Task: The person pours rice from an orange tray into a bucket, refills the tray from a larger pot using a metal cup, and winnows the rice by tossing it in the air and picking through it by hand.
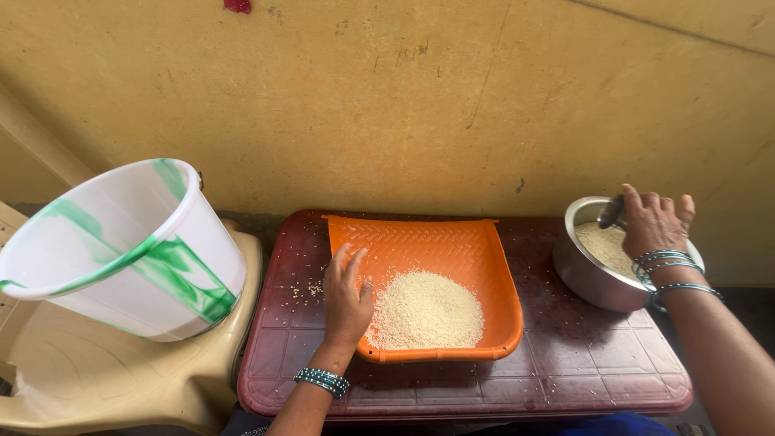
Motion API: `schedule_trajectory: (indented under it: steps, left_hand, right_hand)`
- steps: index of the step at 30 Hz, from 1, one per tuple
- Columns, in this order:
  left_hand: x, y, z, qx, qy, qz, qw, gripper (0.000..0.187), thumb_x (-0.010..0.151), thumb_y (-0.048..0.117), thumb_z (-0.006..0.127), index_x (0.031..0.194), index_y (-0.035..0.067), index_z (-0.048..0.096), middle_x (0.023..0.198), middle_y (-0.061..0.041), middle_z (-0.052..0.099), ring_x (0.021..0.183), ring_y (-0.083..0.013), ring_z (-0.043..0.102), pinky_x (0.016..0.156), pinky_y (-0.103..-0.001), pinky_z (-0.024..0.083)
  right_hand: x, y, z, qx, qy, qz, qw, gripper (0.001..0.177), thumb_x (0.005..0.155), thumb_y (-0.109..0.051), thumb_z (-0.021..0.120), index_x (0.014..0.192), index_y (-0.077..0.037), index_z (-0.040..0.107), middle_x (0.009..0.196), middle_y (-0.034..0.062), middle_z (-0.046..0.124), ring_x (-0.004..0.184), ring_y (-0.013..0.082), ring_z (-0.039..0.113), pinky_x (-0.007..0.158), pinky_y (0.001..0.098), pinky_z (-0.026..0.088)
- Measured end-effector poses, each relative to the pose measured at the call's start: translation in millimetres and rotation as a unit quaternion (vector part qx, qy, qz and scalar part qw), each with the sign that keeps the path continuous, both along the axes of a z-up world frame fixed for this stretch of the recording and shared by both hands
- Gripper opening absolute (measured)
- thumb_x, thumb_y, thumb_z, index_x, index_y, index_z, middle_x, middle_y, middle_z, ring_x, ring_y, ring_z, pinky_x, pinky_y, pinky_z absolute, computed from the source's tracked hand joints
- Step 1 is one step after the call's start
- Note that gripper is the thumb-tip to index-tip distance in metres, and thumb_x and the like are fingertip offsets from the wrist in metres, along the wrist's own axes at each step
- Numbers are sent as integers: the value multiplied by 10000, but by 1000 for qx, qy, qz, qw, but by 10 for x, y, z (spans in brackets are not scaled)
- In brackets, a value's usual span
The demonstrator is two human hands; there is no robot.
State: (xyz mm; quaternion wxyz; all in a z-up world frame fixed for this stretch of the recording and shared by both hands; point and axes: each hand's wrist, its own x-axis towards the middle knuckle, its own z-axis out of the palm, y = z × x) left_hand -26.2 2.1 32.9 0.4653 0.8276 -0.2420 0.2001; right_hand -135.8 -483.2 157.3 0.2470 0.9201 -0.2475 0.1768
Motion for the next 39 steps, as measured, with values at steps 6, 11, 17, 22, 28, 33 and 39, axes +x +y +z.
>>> schedule_trajectory:
  steps: [6,11,17,22,28,33,39]
  left_hand:
    - [469,170,-389,-93,109,100,985,696,898,131,668,1517,45,361,1529,-236,366,1390,-408,423,1139,-493,368]
    - [824,161,-763,-283,417,40,863,653,945,249,617,1527,99,362,1467,-167,530,1348,-293,532,1123,-428,449]
    - [613,227,-450,-381,476,-125,783,614,892,243,691,1448,61,501,1381,-161,635,1267,-229,596,1058,-343,470]
    - [292,452,113,-482,559,-216,638,548,961,370,597,1357,-8,582,1298,-217,644,1101,-304,619,939,-427,524]
    - [190,-39,446,-307,420,-247,817,545,997,409,489,1353,7,585,1351,-174,650,1198,-237,628,1017,-365,511]
    - [-64,344,122,-421,570,-251,659,604,975,451,518,1372,-2,563,1329,-207,642,1176,-291,618,1009,-441,508]
    - [-150,567,588,-421,529,-227,701,733,881,519,615,1424,36,523,1387,-176,600,1233,-300,589,1037,-493,475]
  right_hand:
    - [172,418,-829,405,-70,13,911,736,926,-344,712,1580,-113,464,1386,162,690,1194,302,716,995,435,595]
    - [202,812,-1967,822,-118,12,557,681,972,-480,551,1446,9,544,1332,184,637,1123,238,641,904,354,556]
    - [129,1032,-2252,882,-198,56,424,589,933,-379,655,1338,41,573,1066,184,690,892,236,678,750,361,574]
    - [-430,1698,-2116,894,-302,24,331,606,957,-403,604,1388,19,538,1166,217,683,971,275,666,779,408,561]
    - [-827,2010,-2039,893,-391,148,167,575,998,-343,430,1512,-87,460,1462,90,601,1287,234,606,1059,389,478]
    - [-976,1936,-1899,917,-352,95,165,558,1062,-427,385,1521,-117,450,1465,104,534,1251,249,557,1019,453,458]
    - [-962,1974,-844,883,-333,228,239,629,1079,-481,378,1534,-49,427,1456,170,536,1230,307,569,1003,469,466]
